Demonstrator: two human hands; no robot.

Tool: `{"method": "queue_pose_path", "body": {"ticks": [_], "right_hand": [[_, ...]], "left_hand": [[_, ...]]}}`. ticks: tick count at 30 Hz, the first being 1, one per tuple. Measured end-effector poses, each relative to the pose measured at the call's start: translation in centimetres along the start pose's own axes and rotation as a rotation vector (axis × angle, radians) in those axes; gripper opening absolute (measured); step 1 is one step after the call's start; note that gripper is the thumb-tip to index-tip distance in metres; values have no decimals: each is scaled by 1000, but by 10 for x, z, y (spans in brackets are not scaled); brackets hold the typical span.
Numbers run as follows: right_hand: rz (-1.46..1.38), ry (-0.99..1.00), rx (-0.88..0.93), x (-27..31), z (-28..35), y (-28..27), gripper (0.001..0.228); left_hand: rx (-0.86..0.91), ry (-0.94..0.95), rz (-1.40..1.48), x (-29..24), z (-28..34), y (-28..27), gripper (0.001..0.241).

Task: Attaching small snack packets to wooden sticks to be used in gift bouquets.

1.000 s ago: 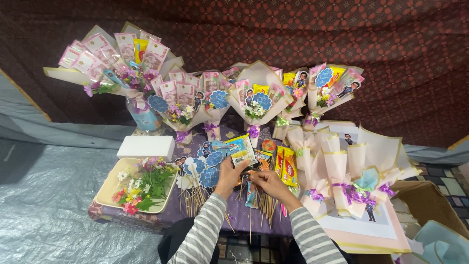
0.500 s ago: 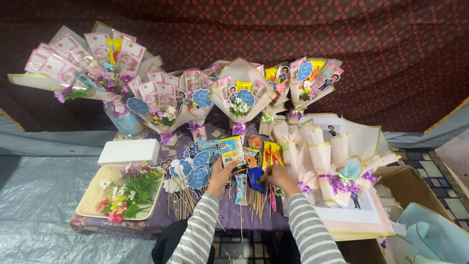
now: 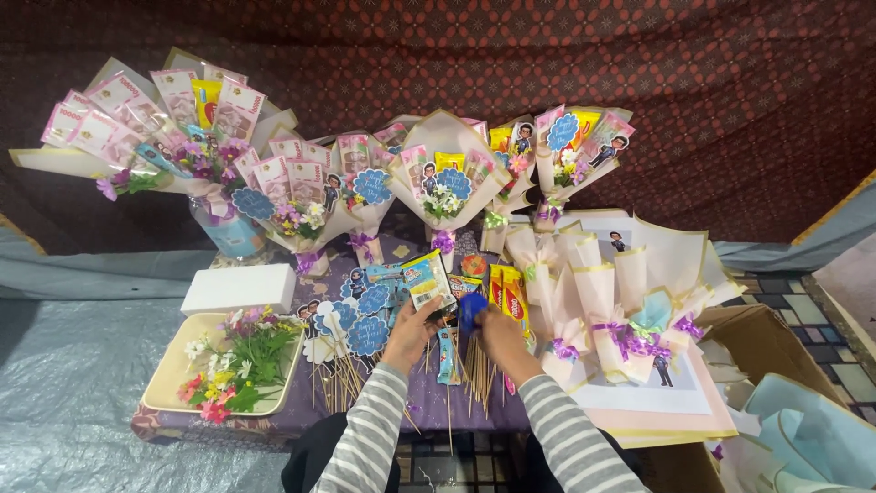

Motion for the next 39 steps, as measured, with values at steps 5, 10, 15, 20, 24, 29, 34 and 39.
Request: {"method": "queue_pose_path", "body": {"ticks": [5, 10, 15, 20, 24, 29, 34, 39], "right_hand": [[-18, -41, -300, 15, 9, -39, 19], [59, -163, -542, 26, 11, -43, 20], [-191, -225, -581, 32, 22, -81, 12], [-1014, -66, -464, 12, 18, -77, 21], [-1487, 203, -51, 3, 15, -61, 31], [-1496, 232, 110, 10, 20, -78, 23], [-1528, 223, 130, 12, 25, -86, 14], [-1650, 215, 166, 15, 28, -100, 16]], "left_hand": [[57, -19, 74, 5, 3, 1, 38], [80, -1, 104, 6, -3, 0, 35], [106, 34, 180, 5, -14, -9, 29], [146, 52, 180, 2, -22, -19, 28], [215, 54, 133, 6, -27, -32, 29], [278, 69, 14, -7, -8, -15, 28], [317, 85, 2, -7, -7, -14, 28], [282, 103, 95, -7, -4, -6, 27]]}}
Point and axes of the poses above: each hand's wrist, its own z-axis away from the middle knuckle, its own y-axis out of the palm, x = y × z, the point moved 2 cm from there along -z, towards the middle knuckle, and after that the axes turned 15 degrees about z, right-handed, at the moved point
